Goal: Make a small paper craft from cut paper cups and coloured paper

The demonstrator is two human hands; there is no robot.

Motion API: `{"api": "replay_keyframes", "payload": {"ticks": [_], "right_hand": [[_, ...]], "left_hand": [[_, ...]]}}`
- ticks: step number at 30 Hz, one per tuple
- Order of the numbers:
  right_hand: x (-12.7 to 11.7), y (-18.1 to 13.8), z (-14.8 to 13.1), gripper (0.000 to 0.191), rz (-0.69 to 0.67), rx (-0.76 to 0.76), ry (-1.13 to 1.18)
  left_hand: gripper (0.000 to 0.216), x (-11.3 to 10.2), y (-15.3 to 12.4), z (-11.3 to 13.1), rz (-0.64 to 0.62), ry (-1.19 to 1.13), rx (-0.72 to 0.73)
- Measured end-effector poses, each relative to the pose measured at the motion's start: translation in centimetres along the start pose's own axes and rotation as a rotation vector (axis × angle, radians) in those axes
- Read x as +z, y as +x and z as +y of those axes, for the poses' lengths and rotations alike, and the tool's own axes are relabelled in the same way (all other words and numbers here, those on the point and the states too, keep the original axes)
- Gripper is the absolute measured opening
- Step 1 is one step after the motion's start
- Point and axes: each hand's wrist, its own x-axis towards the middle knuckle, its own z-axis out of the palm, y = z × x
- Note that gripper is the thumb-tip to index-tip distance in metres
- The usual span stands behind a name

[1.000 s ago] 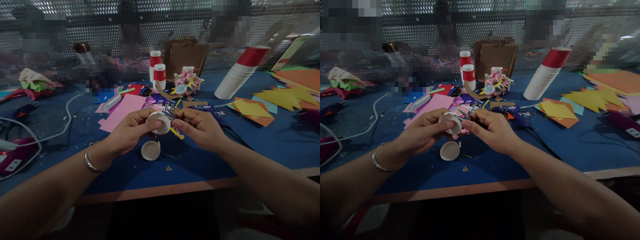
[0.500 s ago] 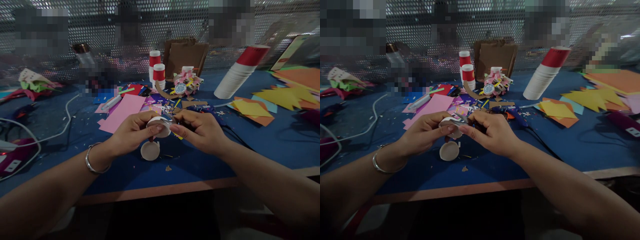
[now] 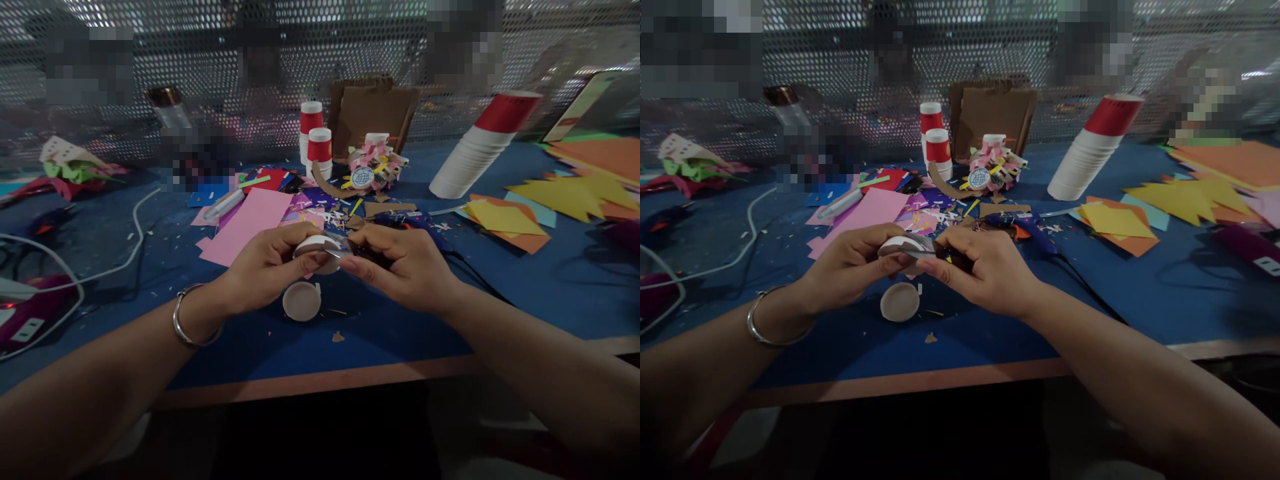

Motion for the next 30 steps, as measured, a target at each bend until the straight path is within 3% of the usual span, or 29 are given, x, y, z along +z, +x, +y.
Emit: {"api": "replay_keyframes", "payload": {"ticks": [4,9,14,18,23,30], "right_hand": [[0.1,0.0,-0.1,0.037,0.018,-0.010,-0.028],[0.1,0.1,-0.2,0.039,0.051,0.063,0.044],[0.1,0.3,-0.2,0.046,0.048,0.156,0.219],[0.4,0.4,0.0,0.049,-0.018,0.220,0.445],[1.0,0.4,0.3,0.052,-0.092,0.345,0.704],[0.9,0.4,-0.3,0.054,-0.112,0.448,0.852]], "left_hand": [[0.026,0.1,0.0,-0.2,0.003,-0.013,-0.008],[0.022,0.3,0.0,-0.6,0.146,-0.054,-0.048],[0.010,0.1,-0.2,-1.0,0.373,0.255,0.141],[0.015,-0.2,-0.3,-1.6,0.535,0.460,0.331],[0.036,-0.2,-0.4,-1.7,0.508,0.547,0.531],[0.040,0.0,-0.4,-1.0,0.456,0.758,0.708]]}}
